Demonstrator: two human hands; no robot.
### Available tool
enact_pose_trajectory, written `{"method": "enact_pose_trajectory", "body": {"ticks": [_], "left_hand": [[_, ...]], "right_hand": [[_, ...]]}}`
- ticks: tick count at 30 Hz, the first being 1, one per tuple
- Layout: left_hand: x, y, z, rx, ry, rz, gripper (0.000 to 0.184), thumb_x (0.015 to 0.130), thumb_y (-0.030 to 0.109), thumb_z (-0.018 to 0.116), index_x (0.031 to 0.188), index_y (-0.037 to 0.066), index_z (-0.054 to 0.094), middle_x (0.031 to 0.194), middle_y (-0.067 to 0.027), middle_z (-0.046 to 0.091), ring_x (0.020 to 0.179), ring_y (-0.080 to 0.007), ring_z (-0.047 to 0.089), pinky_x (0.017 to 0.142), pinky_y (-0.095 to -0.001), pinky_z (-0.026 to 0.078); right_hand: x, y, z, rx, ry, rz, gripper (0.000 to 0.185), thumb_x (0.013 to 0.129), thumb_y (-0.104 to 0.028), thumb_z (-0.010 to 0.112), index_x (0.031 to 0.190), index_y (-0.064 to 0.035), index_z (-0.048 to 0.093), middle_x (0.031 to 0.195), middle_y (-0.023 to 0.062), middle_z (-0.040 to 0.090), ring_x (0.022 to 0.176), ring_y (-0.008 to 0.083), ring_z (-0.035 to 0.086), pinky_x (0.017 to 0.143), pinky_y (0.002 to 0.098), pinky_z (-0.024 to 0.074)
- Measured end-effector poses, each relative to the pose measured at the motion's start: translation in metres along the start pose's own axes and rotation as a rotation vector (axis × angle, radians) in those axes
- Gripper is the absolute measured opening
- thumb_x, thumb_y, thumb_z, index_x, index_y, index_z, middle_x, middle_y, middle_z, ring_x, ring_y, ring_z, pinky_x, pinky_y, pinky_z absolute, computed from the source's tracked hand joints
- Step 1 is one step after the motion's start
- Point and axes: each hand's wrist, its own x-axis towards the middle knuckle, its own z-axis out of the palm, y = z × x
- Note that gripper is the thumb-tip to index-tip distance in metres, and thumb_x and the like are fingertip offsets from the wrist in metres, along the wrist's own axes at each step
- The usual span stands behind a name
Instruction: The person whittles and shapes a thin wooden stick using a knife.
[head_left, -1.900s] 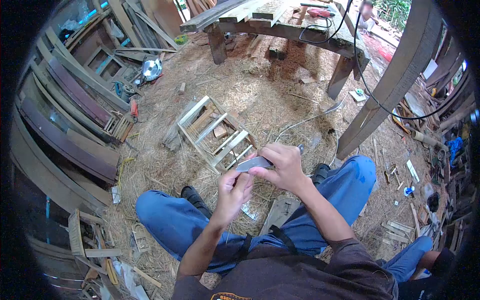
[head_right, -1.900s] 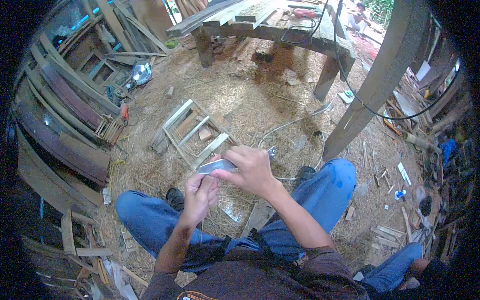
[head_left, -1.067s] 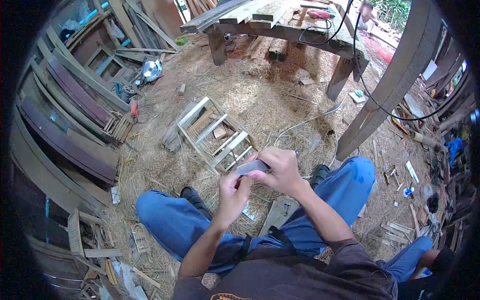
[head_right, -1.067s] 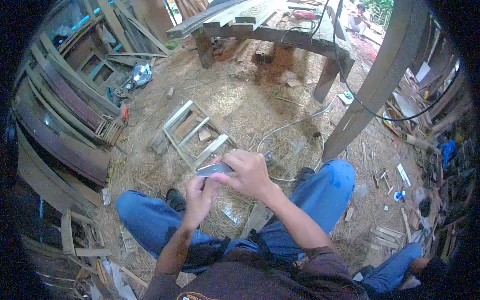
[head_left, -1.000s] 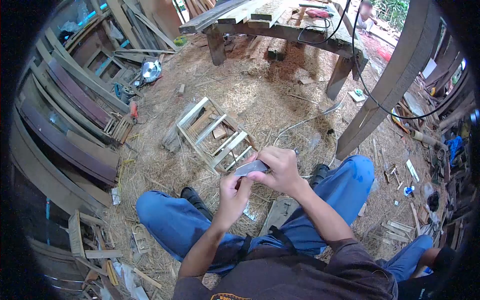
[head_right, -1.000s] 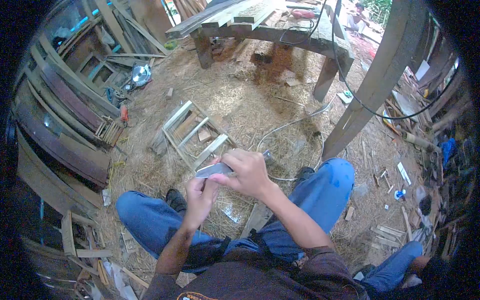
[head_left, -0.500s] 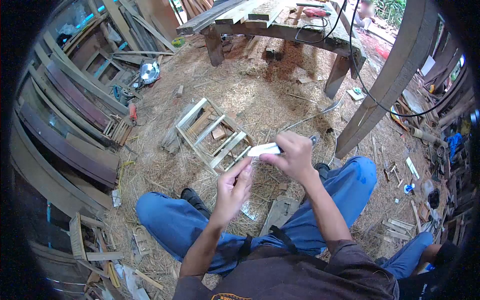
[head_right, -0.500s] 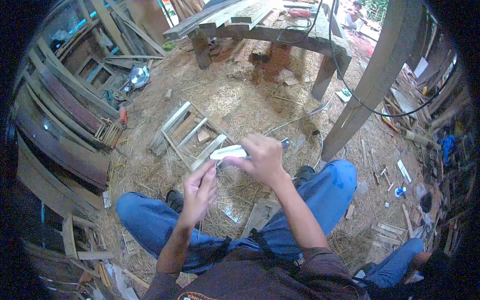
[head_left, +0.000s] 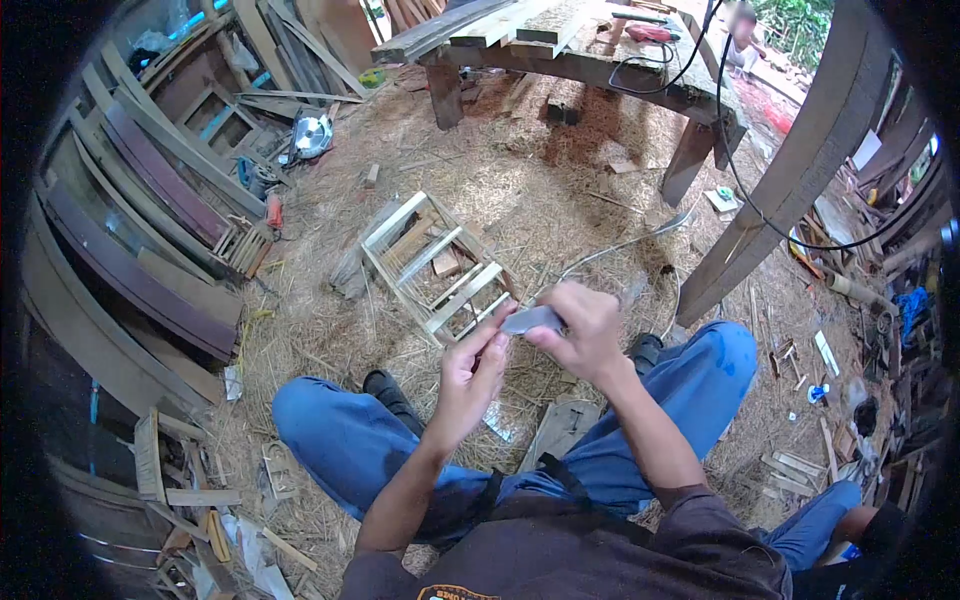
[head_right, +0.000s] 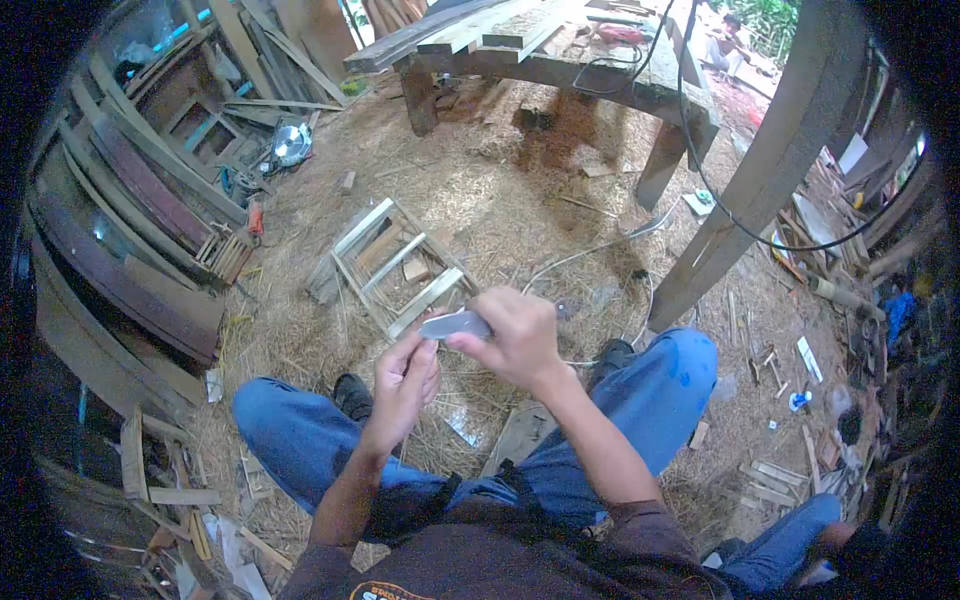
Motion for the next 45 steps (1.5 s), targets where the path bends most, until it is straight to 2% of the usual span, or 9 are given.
{"method": "enact_pose_trajectory", "body": {"ticks": [6,15,24,30,34,36,37,38,45], "left_hand": [[-0.003,-0.003,0.001,-0.097,-0.095,-0.059,0.015,0.107,0.015,0.05,0.107,0.003,0.059,0.066,0.0078,0.041,0.052,-0.0007,0.034,0.045,-0.0207,0.027],[-0.006,-0.011,0.008,0.064,-0.024,0.05,0.016,0.106,0.014,0.053,0.115,0.002,0.059,0.064,0.0084,0.036,0.049,-0.0006,0.031,0.044,-0.0227,0.025],[-0.007,-0.002,-0.001,-0.301,-0.151,-0.241,0.016,0.108,0.02,0.049,0.112,0.007,0.058,0.068,0.0069,0.032,0.047,-0.002,0.025,0.043,-0.0219,0.019],[-0.007,0.002,-0.003,-0.364,-0.176,-0.354,0.015,0.108,0.022,0.049,0.098,0.01,0.05,0.068,0.0067,0.03,0.047,-0.0026,0.023,0.041,-0.022,0.018],[-0.007,0.006,-0.007,-0.417,-0.194,-0.373,0.021,0.108,0.022,0.047,0.124,0.01,0.055,0.068,0.0069,0.028,0.046,-0.0023,0.022,0.04,-0.0213,0.018],[-0.005,0.02,-0.013,-0.454,-0.225,-0.328,0.033,0.109,0.022,0.046,0.14,0.012,0.052,0.067,0.0071,0.027,0.046,-0.0021,0.021,0.04,-0.0208,0.018],[-0.008,0.018,-0.016,-0.38,-0.273,-0.343,0.045,0.109,0.022,0.045,0.153,0.015,0.042,0.067,0.0073,0.025,0.046,-0.002,0.02,0.04,-0.0205,0.018],[-0.008,0.018,-0.014,-0.39,-0.245,-0.351,0.044,0.109,0.022,0.045,0.152,0.015,0.043,0.067,0.0073,0.024,0.046,-0.0021,0.02,0.04,-0.0205,0.018],[-0.006,0.019,-0.011,-0.448,-0.124,-0.312,0.046,0.109,0.025,0.046,0.154,0.021,0.04,0.069,0.0074,0.025,0.048,-0.002,0.021,0.042,-0.0204,0.018]], "right_hand": [[0.002,-0.001,0.0,-0.009,-0.027,-0.043,0.048,0.079,-0.052,0.076,0.074,-0.0079,0.057,0.064,0.0079,0.053,0.058,0.0278,0.058,0.052,0.0396,0.0437],[0.004,0.007,-0.009,0.017,0.026,0.017,0.046,0.078,-0.049,0.078,0.074,-0.0077,0.059,0.064,0.008,0.054,0.058,0.0283,0.059,0.052,0.0397,0.0445],[-0.002,0.003,-0.004,0.079,-0.046,-0.03,0.048,0.076,-0.051,0.079,0.074,-0.0076,0.059,0.064,0.0081,0.053,0.058,0.0285,0.059,0.051,0.0398,0.0429],[0.002,0.001,-0.011,0.05,-0.066,-0.056,0.049,0.074,-0.052,0.08,0.072,-0.0078,0.058,0.063,0.0084,0.052,0.057,0.0283,0.059,0.051,0.0391,0.0424],[0.006,0.014,-0.014,-0.036,-0.007,-0.08,0.047,0.079,-0.05,0.078,0.072,-0.0075,0.058,0.063,0.0082,0.053,0.056,0.027,0.059,0.051,0.0396,0.0422],[0.018,0.03,-0.016,-0.071,0.238,0.426,0.044,0.088,-0.046,0.072,0.072,-0.0072,0.058,0.063,0.009,0.055,0.055,0.0255,0.058,0.054,0.0414,0.0424],[0.022,0.049,-0.026,-0.135,0.263,0.565,0.043,0.092,-0.044,0.068,0.073,-0.0064,0.059,0.063,0.0096,0.055,0.055,0.025,0.057,0.055,0.0425,0.0428],[0.025,0.064,-0.036,-0.2,0.289,0.703,0.043,0.096,-0.042,0.065,0.074,-0.0056,0.059,0.064,0.0101,0.056,0.055,0.0246,0.057,0.057,0.0435,0.0431],[0.005,0.021,-0.003,-0.046,0.107,0.195,0.045,0.087,-0.049,0.07,0.077,-0.0058,0.06,0.066,0.0106,0.055,0.057,0.0294,0.057,0.055,0.0414,0.0432]]}}
